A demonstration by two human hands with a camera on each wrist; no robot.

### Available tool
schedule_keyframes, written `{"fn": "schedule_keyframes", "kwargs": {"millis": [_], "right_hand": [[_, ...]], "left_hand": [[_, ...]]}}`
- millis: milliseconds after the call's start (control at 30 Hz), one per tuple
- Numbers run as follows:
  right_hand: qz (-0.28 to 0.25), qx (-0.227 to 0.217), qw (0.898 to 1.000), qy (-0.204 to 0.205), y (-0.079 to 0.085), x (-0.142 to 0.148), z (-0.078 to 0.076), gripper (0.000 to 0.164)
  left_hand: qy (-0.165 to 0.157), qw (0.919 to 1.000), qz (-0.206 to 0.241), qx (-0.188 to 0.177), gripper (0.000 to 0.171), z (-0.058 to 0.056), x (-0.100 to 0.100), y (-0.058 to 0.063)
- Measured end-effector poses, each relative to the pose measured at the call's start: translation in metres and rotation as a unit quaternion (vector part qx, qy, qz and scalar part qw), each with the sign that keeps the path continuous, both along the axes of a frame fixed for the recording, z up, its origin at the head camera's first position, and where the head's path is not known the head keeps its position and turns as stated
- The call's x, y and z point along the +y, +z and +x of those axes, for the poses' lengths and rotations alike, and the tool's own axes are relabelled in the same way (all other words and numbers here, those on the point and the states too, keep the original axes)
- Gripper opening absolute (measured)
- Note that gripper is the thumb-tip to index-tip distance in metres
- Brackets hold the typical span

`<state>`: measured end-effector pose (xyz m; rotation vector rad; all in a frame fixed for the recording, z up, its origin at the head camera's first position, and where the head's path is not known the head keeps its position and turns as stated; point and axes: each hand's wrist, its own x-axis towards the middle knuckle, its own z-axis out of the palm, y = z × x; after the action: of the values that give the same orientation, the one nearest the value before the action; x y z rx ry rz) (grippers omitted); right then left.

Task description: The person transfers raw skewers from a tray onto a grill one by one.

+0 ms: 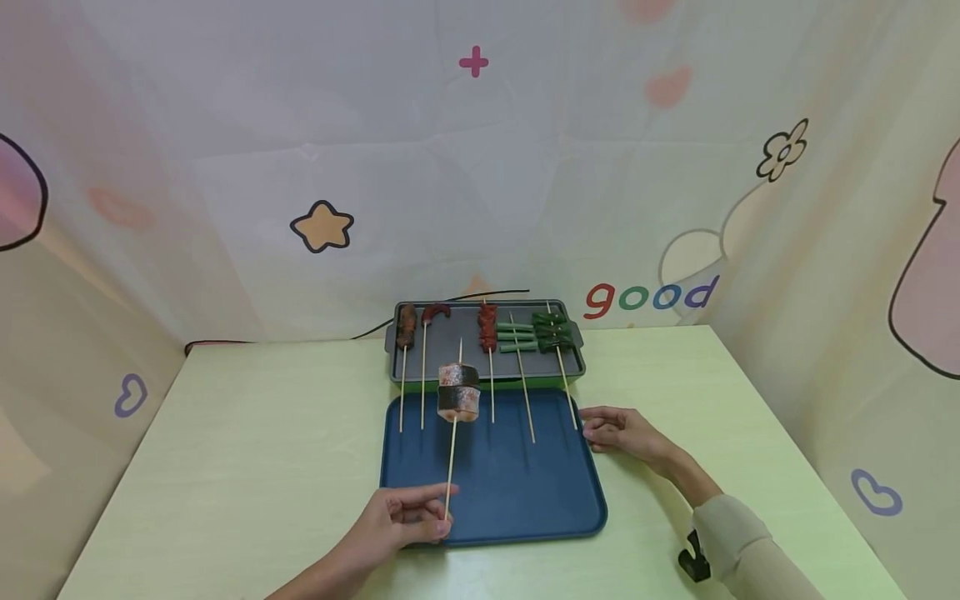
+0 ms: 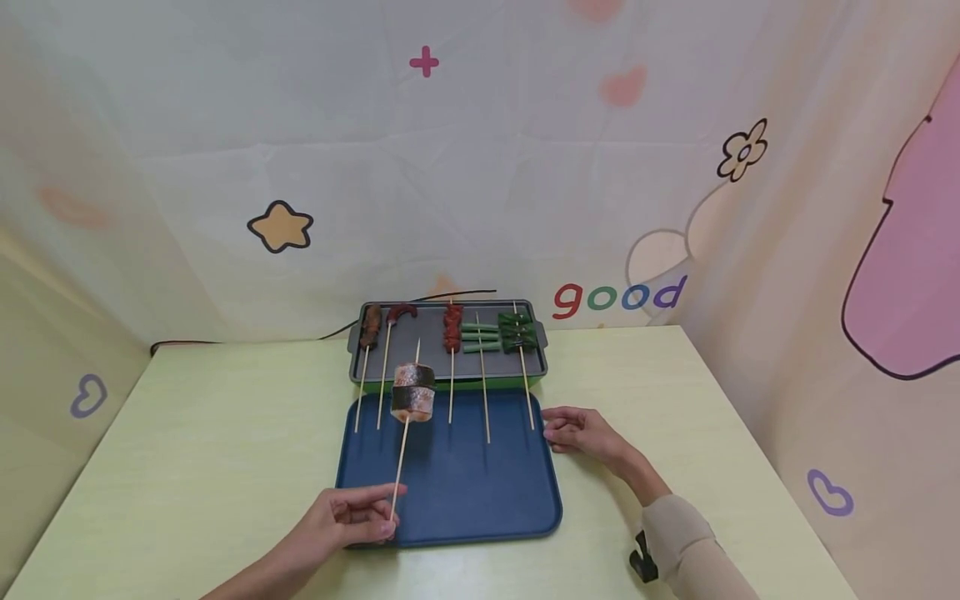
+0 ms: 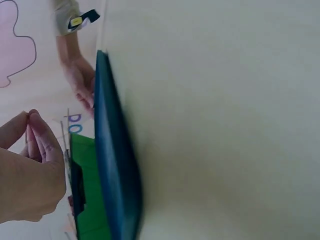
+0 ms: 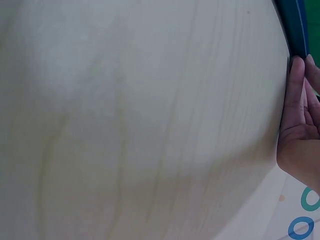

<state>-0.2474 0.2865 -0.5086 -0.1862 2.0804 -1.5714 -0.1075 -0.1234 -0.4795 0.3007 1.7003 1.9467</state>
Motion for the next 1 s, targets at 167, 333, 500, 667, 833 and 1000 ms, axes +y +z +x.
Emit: {"fn": "schedule_keyframes", "kwargs": {"millis": [167,333,500,667,833,1000], "right_hand": [[-0.002,-0.002,1.000,0.000,-0.001,0.001,0.001,0.049],[-0.002,0.001,1.000,0.004,-0.001,0.002,0.001,0.050],[-0.005,0.003,1.000,0.008,-0.001,0.003,0.000,0.050],[-0.009,0.005,1.000,0.010,-0.001,0.004,-0.001,0.050],[-0.009,0.005,1.000,0.011,-0.003,0.004,-0.001,0.050],[-0.002,0.004,1.000,0.009,-0.003,0.002,-0.002,0.050]], "left_hand": [[0.016,0.9989,-0.037,-0.026,0.056,-0.016,0.000,0.021],[0.029,0.9973,-0.054,-0.040,0.055,-0.039,0.000,0.038],[0.036,0.9958,-0.039,-0.074,0.054,-0.067,0.000,0.050],[0.039,0.9957,-0.036,-0.075,0.049,-0.092,0.001,0.054],[0.047,0.9947,-0.047,-0.079,0.048,-0.108,0.005,0.053],[0.053,0.9934,-0.057,-0.084,0.046,-0.116,0.008,0.051]]}}
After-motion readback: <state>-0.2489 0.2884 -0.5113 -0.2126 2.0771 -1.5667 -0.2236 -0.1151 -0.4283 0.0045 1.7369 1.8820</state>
